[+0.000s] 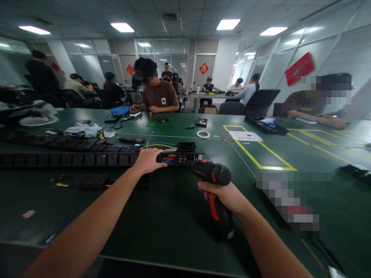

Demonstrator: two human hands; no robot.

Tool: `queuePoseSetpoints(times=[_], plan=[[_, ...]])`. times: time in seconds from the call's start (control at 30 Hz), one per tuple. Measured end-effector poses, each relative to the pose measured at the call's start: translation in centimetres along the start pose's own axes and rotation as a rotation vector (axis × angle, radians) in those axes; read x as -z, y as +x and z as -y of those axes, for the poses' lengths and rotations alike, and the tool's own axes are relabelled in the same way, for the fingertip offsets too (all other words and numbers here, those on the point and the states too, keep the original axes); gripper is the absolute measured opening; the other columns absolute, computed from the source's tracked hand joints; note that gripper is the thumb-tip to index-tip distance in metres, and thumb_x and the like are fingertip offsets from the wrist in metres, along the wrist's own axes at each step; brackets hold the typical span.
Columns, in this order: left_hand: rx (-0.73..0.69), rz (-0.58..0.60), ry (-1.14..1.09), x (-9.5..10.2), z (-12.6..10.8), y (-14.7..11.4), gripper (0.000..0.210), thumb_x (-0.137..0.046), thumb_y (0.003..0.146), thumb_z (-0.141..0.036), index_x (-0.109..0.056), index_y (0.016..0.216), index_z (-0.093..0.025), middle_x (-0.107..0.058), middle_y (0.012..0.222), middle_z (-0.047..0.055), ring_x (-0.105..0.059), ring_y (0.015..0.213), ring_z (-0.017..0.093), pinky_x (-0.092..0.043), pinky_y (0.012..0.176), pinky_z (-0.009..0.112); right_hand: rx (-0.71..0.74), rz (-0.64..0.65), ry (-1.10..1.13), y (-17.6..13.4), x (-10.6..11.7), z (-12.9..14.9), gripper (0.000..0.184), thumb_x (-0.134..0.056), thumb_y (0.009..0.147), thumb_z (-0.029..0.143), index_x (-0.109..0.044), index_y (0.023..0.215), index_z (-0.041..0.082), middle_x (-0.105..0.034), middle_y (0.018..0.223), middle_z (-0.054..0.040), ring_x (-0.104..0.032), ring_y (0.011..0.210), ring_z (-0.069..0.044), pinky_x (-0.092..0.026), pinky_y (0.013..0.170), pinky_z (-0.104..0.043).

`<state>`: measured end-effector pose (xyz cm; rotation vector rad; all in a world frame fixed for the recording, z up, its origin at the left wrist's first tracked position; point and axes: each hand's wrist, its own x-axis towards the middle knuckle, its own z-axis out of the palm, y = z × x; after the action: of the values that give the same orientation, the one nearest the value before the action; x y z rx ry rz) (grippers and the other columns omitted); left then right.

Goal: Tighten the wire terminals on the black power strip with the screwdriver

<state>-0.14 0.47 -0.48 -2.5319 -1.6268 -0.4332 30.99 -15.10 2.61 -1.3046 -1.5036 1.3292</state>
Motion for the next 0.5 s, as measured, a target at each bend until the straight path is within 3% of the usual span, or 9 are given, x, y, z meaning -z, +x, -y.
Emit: queuePoseSetpoints(times=[0.5], plan=[[0.005, 0.024, -0.006, 0.53, -0.20, -0.14, 0.067, -0.065, 0.083, -0.075, -0.067, 0.131, -0.029, -0.069, 0.132, 0.010, -0.061, 0.120, 0.036, -0.043, 0.098, 0.047, -0.017, -0.023, 0.002, -0.28, -0.43, 0.72, 0.039, -0.084, 0.075, 0.055, -0.071, 0.078, 0.018, -0.065, 0.065, -0.0016, -0.059, 0.062, -0.019, -0.043, 0.061, -0.032]])
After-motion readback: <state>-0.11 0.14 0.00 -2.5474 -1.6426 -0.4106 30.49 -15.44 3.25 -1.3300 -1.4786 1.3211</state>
